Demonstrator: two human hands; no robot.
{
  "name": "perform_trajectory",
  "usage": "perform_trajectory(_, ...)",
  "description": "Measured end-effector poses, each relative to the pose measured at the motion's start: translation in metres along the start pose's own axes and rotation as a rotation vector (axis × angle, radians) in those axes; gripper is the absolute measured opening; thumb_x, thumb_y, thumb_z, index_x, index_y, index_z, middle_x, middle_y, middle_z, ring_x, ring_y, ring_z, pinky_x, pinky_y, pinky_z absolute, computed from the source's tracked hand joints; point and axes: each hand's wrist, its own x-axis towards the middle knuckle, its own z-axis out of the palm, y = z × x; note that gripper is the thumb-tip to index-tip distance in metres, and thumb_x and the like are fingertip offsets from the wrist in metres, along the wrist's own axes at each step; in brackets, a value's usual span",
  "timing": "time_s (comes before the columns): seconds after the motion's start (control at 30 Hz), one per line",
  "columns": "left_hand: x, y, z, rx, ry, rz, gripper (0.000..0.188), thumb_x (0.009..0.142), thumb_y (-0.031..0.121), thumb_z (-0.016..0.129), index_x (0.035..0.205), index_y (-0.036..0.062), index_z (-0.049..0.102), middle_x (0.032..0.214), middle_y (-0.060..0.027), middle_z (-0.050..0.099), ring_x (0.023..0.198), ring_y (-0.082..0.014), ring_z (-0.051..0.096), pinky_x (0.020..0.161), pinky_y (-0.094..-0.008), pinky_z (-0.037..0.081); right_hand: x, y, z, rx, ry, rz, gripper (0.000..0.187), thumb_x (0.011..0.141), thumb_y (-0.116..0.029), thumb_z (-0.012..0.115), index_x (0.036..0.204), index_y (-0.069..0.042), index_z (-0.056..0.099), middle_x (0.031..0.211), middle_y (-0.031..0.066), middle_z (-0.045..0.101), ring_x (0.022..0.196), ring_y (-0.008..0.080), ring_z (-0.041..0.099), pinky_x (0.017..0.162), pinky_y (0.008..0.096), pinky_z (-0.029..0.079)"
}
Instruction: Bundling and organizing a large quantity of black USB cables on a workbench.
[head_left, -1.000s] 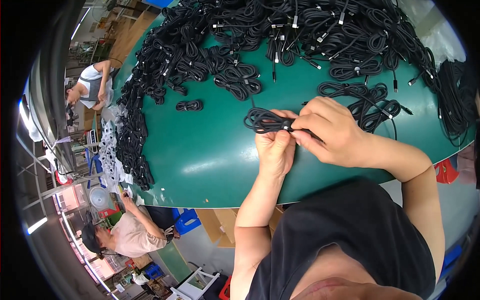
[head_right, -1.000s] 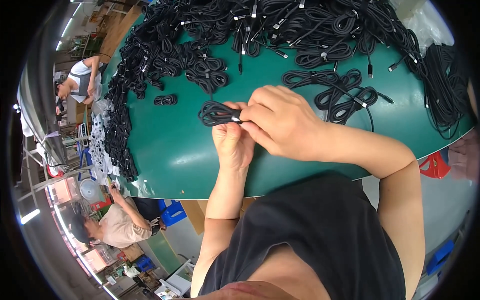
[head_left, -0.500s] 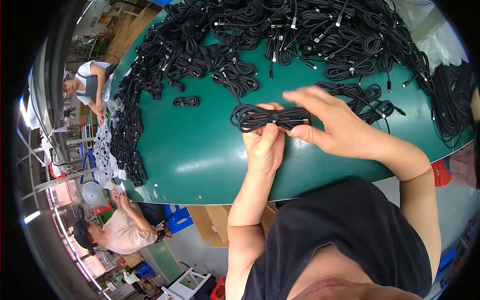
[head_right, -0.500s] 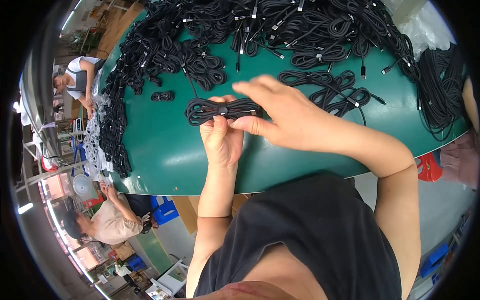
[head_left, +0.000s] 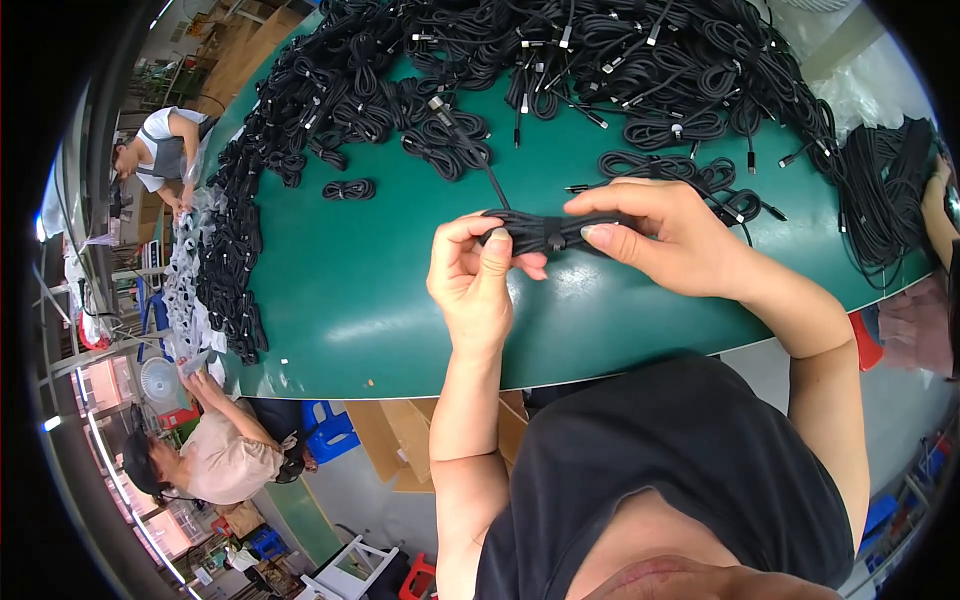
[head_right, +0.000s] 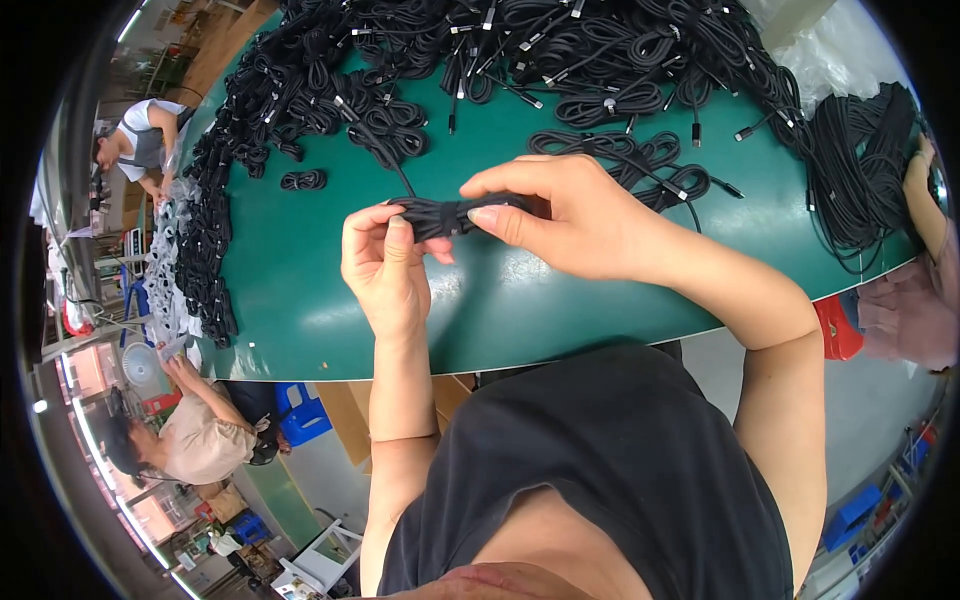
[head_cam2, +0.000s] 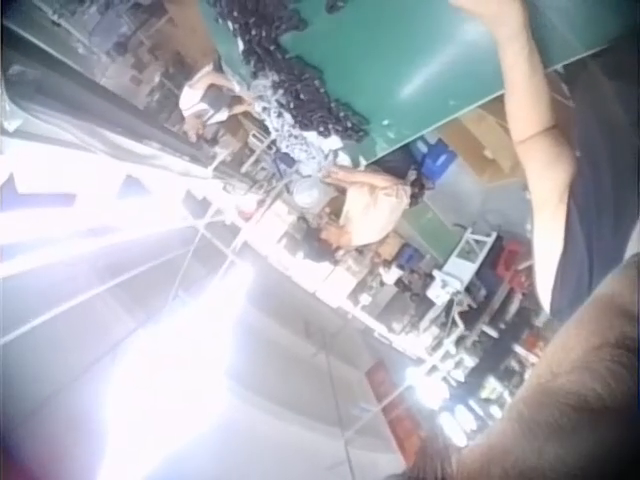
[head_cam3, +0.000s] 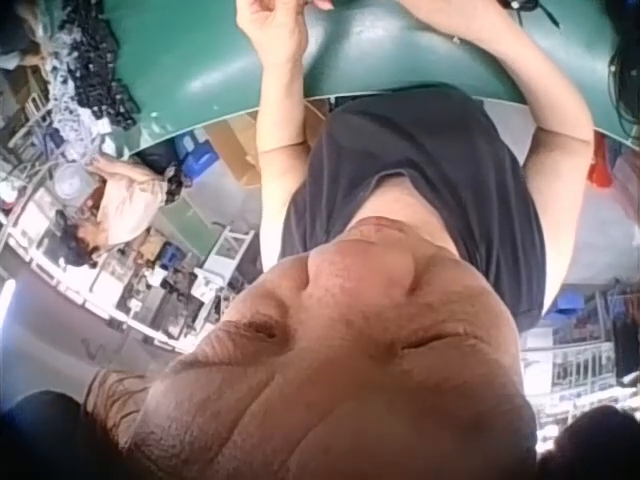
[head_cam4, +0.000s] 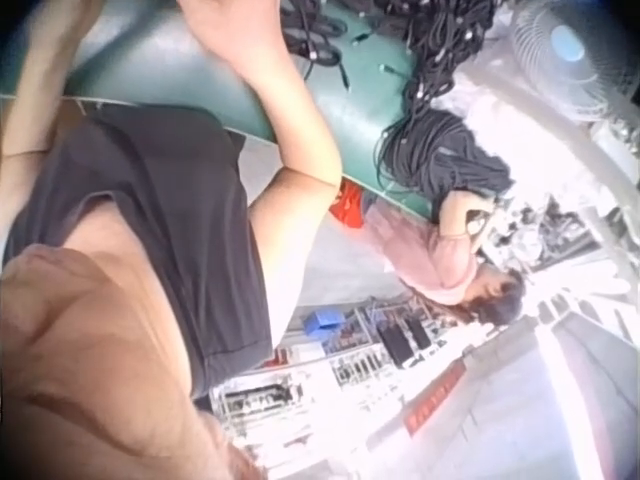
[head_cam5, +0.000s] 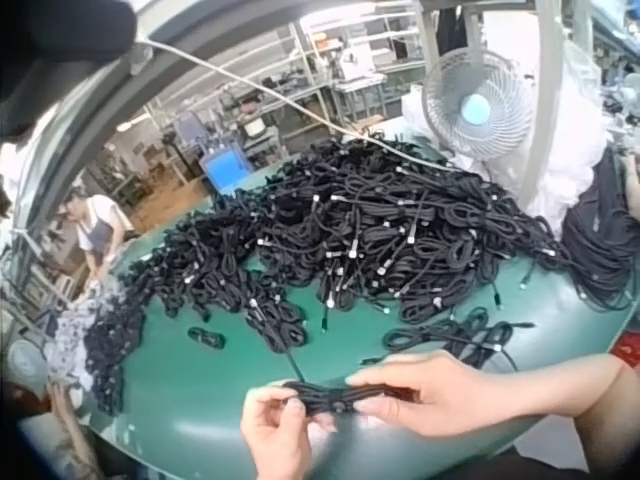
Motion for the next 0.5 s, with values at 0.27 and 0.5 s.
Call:
perform_trajectory(0.27,0.000,0.002,0.004,-0.009,0.045,0.100,0.019,0.086,0.006,0.057,0.100,-0.0034,0.049,0.090,-0.0170,0.058,0.060,-0.0183,0.061,0.049,-0.0265,0.052,-0.005,-0.010,-0.005,0.758,-0.225,0.523,0.035,0.090,-0.020,0.054,0.119,-0.002,0.052,0.088,0.0065,0.061,0.073,0.0115,0.060,0.059,0.0244,0.051)
perform_trajectory(0.5,0.007,-0.006,-0.003,-0.309,-0.016,-0.148,0.031,0.086,0.025,0.058,0.102,-0.0013,0.051,0.083,-0.0148,0.061,0.050,-0.0123,0.050,0.041,-0.0212,0.037,-0.016,0.005,0.015,0.212,-0.120,0.134,0.038,0.085,-0.005,0.056,0.122,-0.001,0.049,0.089,0.0096,0.061,0.070,0.0157,0.060,0.060,0.0262,0.050)
